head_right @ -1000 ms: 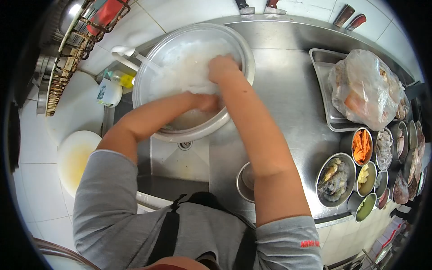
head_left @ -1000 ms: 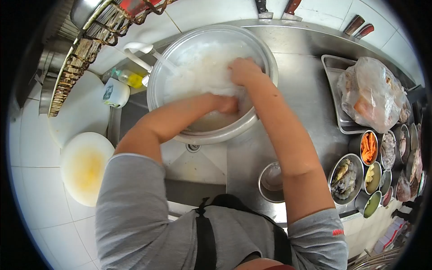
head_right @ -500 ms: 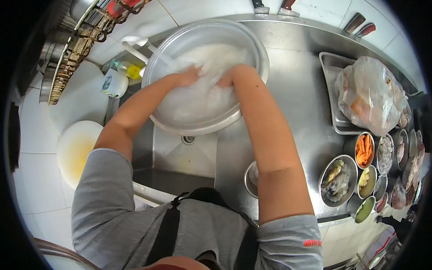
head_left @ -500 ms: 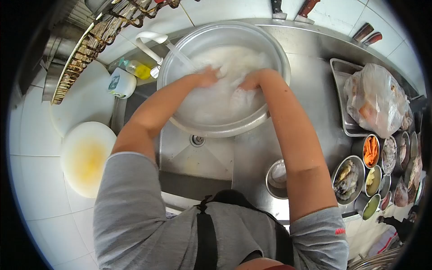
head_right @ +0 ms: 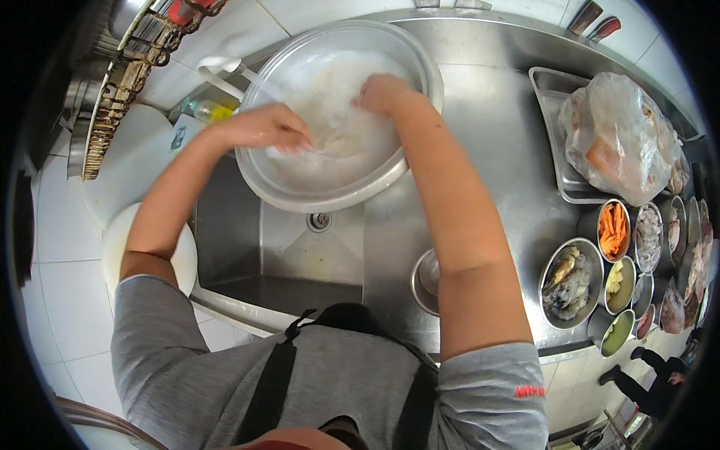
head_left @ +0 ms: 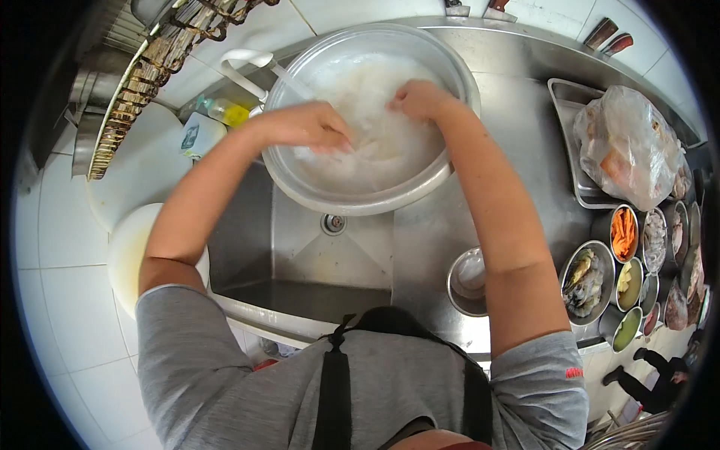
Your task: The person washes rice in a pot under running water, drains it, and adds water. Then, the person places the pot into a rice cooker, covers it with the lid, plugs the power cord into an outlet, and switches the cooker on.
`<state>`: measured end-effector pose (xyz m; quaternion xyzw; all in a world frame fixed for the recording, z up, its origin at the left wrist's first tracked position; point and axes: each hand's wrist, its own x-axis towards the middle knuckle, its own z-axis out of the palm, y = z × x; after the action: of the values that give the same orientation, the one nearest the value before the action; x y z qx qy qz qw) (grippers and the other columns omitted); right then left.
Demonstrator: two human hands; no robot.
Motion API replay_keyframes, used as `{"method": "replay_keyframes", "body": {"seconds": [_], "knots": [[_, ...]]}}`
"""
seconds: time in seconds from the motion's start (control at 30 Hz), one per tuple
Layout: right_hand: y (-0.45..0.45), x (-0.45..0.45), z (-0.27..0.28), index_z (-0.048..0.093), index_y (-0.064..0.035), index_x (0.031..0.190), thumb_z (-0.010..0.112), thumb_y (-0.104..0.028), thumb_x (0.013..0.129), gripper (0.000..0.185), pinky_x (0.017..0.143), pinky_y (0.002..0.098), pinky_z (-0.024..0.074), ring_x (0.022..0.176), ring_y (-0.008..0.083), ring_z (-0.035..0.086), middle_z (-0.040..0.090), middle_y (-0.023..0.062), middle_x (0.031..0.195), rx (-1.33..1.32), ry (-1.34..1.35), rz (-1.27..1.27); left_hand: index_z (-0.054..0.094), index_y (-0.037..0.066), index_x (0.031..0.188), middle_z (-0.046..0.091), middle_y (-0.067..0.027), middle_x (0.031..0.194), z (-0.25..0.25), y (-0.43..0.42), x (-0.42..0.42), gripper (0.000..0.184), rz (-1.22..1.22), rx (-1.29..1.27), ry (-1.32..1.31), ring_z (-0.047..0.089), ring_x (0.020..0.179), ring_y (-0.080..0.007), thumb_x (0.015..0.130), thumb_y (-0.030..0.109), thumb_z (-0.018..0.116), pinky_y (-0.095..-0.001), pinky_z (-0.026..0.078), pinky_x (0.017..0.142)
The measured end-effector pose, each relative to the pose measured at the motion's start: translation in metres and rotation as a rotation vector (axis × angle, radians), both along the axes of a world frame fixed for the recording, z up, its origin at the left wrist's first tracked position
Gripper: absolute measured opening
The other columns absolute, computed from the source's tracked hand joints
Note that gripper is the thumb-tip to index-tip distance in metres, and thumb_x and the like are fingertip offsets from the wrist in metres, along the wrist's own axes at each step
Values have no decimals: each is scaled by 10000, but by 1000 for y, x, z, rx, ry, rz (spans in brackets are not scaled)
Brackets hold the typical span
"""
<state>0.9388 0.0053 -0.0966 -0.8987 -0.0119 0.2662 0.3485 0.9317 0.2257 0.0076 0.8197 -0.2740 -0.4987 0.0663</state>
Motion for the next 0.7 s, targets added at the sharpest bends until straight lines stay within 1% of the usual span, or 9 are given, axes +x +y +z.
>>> {"method": "replay_keyframes", "body": {"seconds": [0.07, 0.13, 0.17, 0.23, 0.37, 0.43, 0.57, 0.67, 0.7], "knots": [[0, 6, -10, 635, -161, 1212, 647, -378, 830, 439, 985, 423, 420, 1183, 297, 509, 574, 135, 1273, -72, -173, -10, 639, 113, 1199, 605, -166, 1213, -2, 18, 25, 339, -169, 162, -166, 594, 1096, -217, 878, 176, 552, -365, 516, 863], [0, 6, -22, 640, -192, 1207, 614, -396, 854, 408, 993, 449, 423, 1227, 321, 466, 551, 110, 1308, -146, -350, -21, 663, 56, 1125, 587, -175, 1245, -40, 57, 51, 324, -533, 319, -732, 586, 1122, -271, 843, 155, 540, -436, 450, 974], [1, 5, -29, 601, -187, 1251, 640, -388, 833, 466, 1025, 467, 388, 1265, 359, 417, 507, 110, 1357, -191, -436, 7, 663, 56, 1125, 587, -175, 1245, -60, 75, 70, 324, -535, 319, -731, 586, 1122, -271, 843, 155, 540, -436, 450, 974], [8, -1, -29, 563, -181, 1295, 666, -381, 812, 533, 1057, 485, 352, 1303, 398, 367, 463, 110, 1406, -236, -526, 32, 681, 1, 1052, 569, -174, 1281, -94, 104, 104, 311, -977, -231, -1393, 560, 1156, -314, 830, 156, 528, -458, 312, 1094], [22, -10, -21, 469, -202, 1385, 648, -363, 808, 625, 1095, 487, 304, 1373, 428, 253, 351, 132, 1487, -238, -290, 213, 655, -34, 1084, 569, -191, 1277, -116, 97, 108, 345, -938, -43, -1398, 455, 1276, -278, 845, 164, 504, -425, 159, 1166], [27, -7, -28, 431, -193, 1415, 645, -357, 803, 669, 1099, 490, 295, 1385, 414, 245, 320, 144, 1505, -218, -213, 299, 685, -3, 1054, 611, -215, 1196, -110, 78, 74, 341, -939, 545, -832, 515, 1216, -303, 825, 167, 499, -423, 285, 1111], [31, -2, -25, 363, -103, 1447, 640, -317, 786, 748, 1093, 442, 310, 1352, 357, 338, 317, 191, 1494, -226, -39, 560, 716, -6, 892, 679, -211, 994, -98, 60, 16, 289, -702, 456, -447, 625, 1008, -336, 797, 183, 519, -432, 468, 894], [32, -12, -13, 377, -69, 1436, 641, -294, 778, 744, 1080, 415, 326, 1321, 345, 389, 378, 222, 1444, -195, 73, 656, 697, -31, 840, 674, -222, 935, -108, 44, -4, 279, -787, 323, -279, 626, 959, -363, 805, 182, 520, -454, 479, 844], [32, -13, -11, 392, -67, 1428, 642, -284, 773, 733, 1072, 404, 336, 1308, 346, 406, 420, 234, 1410, -208, 111, 695, 685, -39, 852, 662, -235, 957, -110, 41, -8, 287, -668, 135, -221, 627, 953, -356, 815, 187, 513, -453, 480, 824]]}}
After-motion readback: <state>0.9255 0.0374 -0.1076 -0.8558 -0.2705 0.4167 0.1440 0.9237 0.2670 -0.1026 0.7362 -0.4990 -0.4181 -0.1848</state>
